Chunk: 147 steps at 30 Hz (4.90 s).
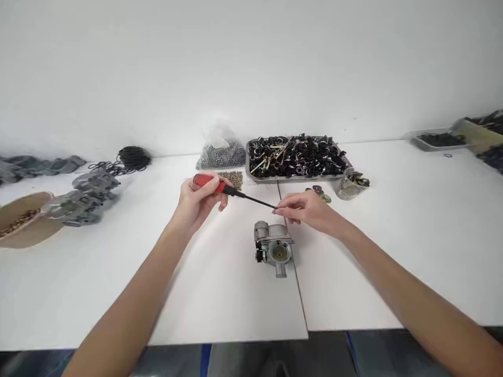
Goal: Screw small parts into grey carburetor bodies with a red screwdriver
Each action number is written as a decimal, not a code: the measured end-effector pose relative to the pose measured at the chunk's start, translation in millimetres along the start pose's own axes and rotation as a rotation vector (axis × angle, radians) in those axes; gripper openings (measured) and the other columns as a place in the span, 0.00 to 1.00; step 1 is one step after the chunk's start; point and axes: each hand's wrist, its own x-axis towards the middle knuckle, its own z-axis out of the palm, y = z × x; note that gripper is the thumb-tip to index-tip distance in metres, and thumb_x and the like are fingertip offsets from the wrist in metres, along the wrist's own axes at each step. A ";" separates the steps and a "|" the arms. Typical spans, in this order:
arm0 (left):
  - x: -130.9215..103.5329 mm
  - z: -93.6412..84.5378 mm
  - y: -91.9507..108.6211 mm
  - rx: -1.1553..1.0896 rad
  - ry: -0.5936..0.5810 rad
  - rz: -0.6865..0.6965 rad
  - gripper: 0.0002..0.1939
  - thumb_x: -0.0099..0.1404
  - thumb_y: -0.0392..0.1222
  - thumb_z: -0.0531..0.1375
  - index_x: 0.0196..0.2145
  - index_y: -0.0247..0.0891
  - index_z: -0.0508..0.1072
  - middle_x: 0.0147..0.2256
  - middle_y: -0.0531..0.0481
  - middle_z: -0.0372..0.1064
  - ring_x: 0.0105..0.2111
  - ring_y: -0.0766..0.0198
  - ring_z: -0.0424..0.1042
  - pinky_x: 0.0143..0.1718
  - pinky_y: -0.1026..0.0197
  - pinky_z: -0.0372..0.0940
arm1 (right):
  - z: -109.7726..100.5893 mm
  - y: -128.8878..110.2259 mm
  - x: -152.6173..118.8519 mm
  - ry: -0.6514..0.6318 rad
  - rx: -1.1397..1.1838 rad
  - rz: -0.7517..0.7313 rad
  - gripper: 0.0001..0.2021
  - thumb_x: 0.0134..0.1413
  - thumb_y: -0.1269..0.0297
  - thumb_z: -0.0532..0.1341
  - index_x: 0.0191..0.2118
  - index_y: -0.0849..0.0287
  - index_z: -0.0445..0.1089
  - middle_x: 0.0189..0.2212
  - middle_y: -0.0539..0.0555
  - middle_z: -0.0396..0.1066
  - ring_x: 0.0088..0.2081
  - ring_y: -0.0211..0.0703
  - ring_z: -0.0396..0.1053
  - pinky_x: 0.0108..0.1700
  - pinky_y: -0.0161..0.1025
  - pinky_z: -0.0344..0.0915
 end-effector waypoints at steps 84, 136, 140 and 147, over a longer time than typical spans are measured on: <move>-4.4 88.1 73.2 0.392 -0.479 0.427 0.17 0.62 0.35 0.65 0.48 0.36 0.70 0.29 0.52 0.69 0.29 0.57 0.78 0.16 0.62 0.67 | -0.9 -18.2 -15.8 -0.427 -0.052 -0.313 0.04 0.51 0.59 0.71 0.33 0.52 0.82 0.53 0.53 0.72 0.57 0.50 0.66 0.59 0.48 0.62; -39.7 108.2 82.9 0.467 -0.425 0.568 0.21 0.58 0.35 0.69 0.50 0.44 0.77 0.34 0.50 0.74 0.36 0.61 0.77 0.39 0.56 0.77 | -32.5 -135.0 -52.5 0.370 -0.159 -0.747 0.02 0.59 0.67 0.65 0.37 0.58 0.75 0.32 0.49 0.72 0.32 0.36 0.70 0.33 0.37 0.68; -40.8 105.3 84.5 0.336 -0.529 0.447 0.28 0.59 0.27 0.66 0.56 0.40 0.69 0.37 0.48 0.74 0.37 0.60 0.77 0.42 0.54 0.78 | -24.3 -165.1 -70.4 0.243 -0.440 -0.800 0.01 0.57 0.68 0.67 0.35 0.55 0.75 0.33 0.49 0.72 0.32 0.36 0.70 0.31 0.38 0.68; -38.3 105.9 83.2 0.403 -0.542 0.433 0.14 0.68 0.31 0.57 0.50 0.36 0.75 0.41 0.41 0.74 0.39 0.59 0.76 0.36 0.56 0.76 | -59.9 -126.9 -34.7 -0.248 -0.575 -0.083 0.14 0.66 0.55 0.56 0.33 0.58 0.71 0.24 0.50 0.70 0.25 0.35 0.68 0.25 0.35 0.63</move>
